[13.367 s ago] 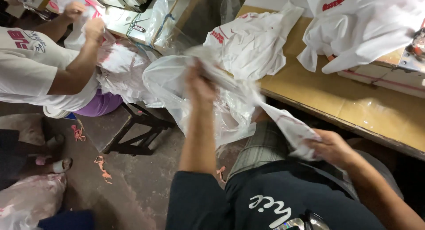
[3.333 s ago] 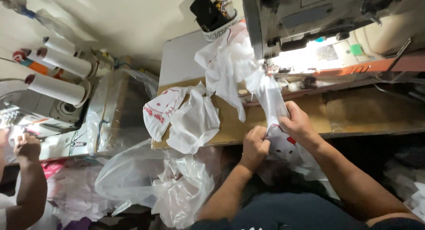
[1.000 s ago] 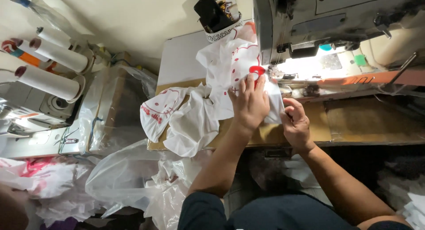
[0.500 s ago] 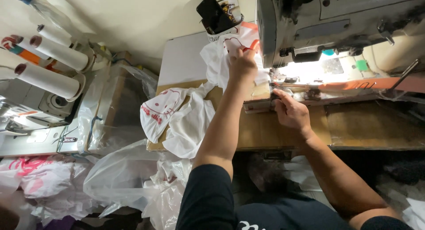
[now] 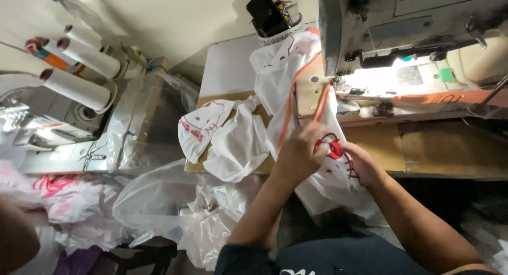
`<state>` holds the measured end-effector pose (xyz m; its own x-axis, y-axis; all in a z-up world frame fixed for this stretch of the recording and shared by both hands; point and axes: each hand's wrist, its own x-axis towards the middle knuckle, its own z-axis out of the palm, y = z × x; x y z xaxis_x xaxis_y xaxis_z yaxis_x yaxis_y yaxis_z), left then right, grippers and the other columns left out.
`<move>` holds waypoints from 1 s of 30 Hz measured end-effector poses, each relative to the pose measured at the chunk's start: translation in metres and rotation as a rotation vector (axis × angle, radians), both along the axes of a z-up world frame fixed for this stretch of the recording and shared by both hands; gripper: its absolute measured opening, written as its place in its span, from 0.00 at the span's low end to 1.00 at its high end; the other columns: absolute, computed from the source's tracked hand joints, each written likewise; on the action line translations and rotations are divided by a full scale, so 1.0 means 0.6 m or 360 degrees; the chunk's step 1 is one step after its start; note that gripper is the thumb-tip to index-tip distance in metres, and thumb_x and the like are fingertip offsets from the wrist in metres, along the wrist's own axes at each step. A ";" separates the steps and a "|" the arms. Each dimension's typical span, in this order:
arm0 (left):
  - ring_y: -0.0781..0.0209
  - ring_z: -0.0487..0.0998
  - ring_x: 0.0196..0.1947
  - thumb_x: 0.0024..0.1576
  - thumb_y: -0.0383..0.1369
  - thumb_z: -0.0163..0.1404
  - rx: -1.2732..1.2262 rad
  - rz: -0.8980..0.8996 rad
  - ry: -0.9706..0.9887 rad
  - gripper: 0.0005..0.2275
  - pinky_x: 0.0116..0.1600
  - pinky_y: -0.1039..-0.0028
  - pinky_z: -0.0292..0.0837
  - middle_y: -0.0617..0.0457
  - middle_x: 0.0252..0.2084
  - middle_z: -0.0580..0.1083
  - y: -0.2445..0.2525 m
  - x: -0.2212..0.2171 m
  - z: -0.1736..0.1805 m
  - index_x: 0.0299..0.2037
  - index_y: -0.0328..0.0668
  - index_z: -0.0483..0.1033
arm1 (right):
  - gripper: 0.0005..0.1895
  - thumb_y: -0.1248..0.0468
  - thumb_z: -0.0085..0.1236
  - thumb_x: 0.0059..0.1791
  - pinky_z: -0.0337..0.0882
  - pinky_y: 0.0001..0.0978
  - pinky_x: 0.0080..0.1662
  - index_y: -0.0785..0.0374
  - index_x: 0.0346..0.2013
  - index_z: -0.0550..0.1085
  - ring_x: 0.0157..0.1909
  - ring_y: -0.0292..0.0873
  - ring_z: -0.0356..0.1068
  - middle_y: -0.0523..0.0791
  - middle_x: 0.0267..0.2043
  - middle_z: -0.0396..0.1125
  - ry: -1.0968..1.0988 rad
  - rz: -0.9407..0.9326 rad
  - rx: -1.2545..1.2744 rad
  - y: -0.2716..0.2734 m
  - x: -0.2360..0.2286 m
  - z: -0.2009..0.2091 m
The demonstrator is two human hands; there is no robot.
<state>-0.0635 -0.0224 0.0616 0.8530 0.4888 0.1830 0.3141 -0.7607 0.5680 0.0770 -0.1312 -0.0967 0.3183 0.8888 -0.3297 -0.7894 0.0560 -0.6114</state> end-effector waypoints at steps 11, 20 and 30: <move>0.43 0.76 0.48 0.56 0.51 0.39 -0.0559 -0.0346 0.1166 0.21 0.50 0.59 0.66 0.41 0.48 0.76 -0.024 -0.092 -0.074 0.47 0.43 0.72 | 0.12 0.57 0.52 0.52 0.73 0.41 0.40 0.53 0.41 0.82 0.38 0.45 0.77 0.42 0.36 0.78 -0.2837 0.0636 -0.1169 -0.174 0.242 0.150; 0.66 0.70 0.25 0.66 0.32 0.41 0.0622 -0.0108 0.0069 0.08 0.34 0.80 0.67 0.61 0.26 0.65 0.058 -0.098 -0.241 0.33 0.54 0.64 | 0.27 0.45 0.46 0.53 0.68 0.53 0.54 0.62 0.58 0.70 0.51 0.57 0.70 0.56 0.48 0.68 -0.2038 0.0394 0.0642 0.072 -0.044 0.295; 0.67 0.73 0.63 0.68 0.27 0.33 0.0616 0.0086 -0.0461 0.18 0.67 0.82 0.67 0.58 0.65 0.72 0.070 -0.190 -0.391 0.67 0.46 0.68 | 0.24 0.51 0.70 0.41 0.72 0.43 0.51 0.52 0.46 0.70 0.50 0.53 0.70 0.44 0.46 0.66 -0.2738 0.0117 0.0143 0.025 -0.107 0.041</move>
<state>-0.1775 0.0199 -0.1729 0.7151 0.3803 0.5865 0.2298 -0.9203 0.3166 0.0130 -0.1165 -0.0718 0.1860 0.9117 0.3664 0.7136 0.1310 -0.6882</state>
